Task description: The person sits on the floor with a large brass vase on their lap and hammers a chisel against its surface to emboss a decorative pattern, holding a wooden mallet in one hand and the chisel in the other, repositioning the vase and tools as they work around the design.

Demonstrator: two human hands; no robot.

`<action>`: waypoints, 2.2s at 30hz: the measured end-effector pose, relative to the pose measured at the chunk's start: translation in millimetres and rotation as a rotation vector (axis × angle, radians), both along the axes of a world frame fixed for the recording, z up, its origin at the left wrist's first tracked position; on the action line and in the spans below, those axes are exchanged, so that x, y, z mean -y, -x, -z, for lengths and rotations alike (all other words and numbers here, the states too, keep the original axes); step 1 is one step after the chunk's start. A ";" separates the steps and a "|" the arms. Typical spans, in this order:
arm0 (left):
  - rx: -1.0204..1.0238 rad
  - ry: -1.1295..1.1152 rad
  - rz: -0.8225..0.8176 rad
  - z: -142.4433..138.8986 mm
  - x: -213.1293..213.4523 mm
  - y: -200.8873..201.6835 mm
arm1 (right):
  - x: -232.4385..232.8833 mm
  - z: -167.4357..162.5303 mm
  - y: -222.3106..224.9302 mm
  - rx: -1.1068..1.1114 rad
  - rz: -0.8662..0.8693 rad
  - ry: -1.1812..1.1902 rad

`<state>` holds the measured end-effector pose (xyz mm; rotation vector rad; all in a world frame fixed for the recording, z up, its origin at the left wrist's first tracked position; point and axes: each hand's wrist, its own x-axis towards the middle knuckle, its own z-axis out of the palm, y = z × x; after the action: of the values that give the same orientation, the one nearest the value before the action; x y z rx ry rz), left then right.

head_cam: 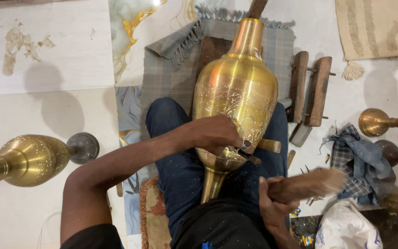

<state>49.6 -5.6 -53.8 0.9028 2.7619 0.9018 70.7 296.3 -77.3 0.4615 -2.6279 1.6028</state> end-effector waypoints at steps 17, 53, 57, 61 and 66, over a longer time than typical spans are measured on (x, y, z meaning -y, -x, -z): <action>-0.007 -0.043 -0.011 3.4 -1.4 -0.8 | -7.1 -0.4 0.3 0.017 0.019 -0.005; 0.059 0.064 0.004 -1.8 0.9 0.2 | -5.3 -12.1 4.2 0.008 -0.044 -0.139; -0.035 -0.032 0.004 -3.7 1.8 -0.3 | -2.6 -15.1 5.9 0.030 -0.015 -0.114; -0.028 -0.055 0.001 -8.8 3.9 -1.0 | -2.8 -16.6 5.5 0.043 -0.074 -0.368; -0.033 -0.077 0.043 -10.2 5.1 -0.2 | -4.6 -14.4 3.1 0.019 -0.070 -0.145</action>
<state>49.8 -10.8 -43.6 0.9946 2.7408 1.0015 67.6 301.0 -62.9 0.5519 -2.7847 1.4466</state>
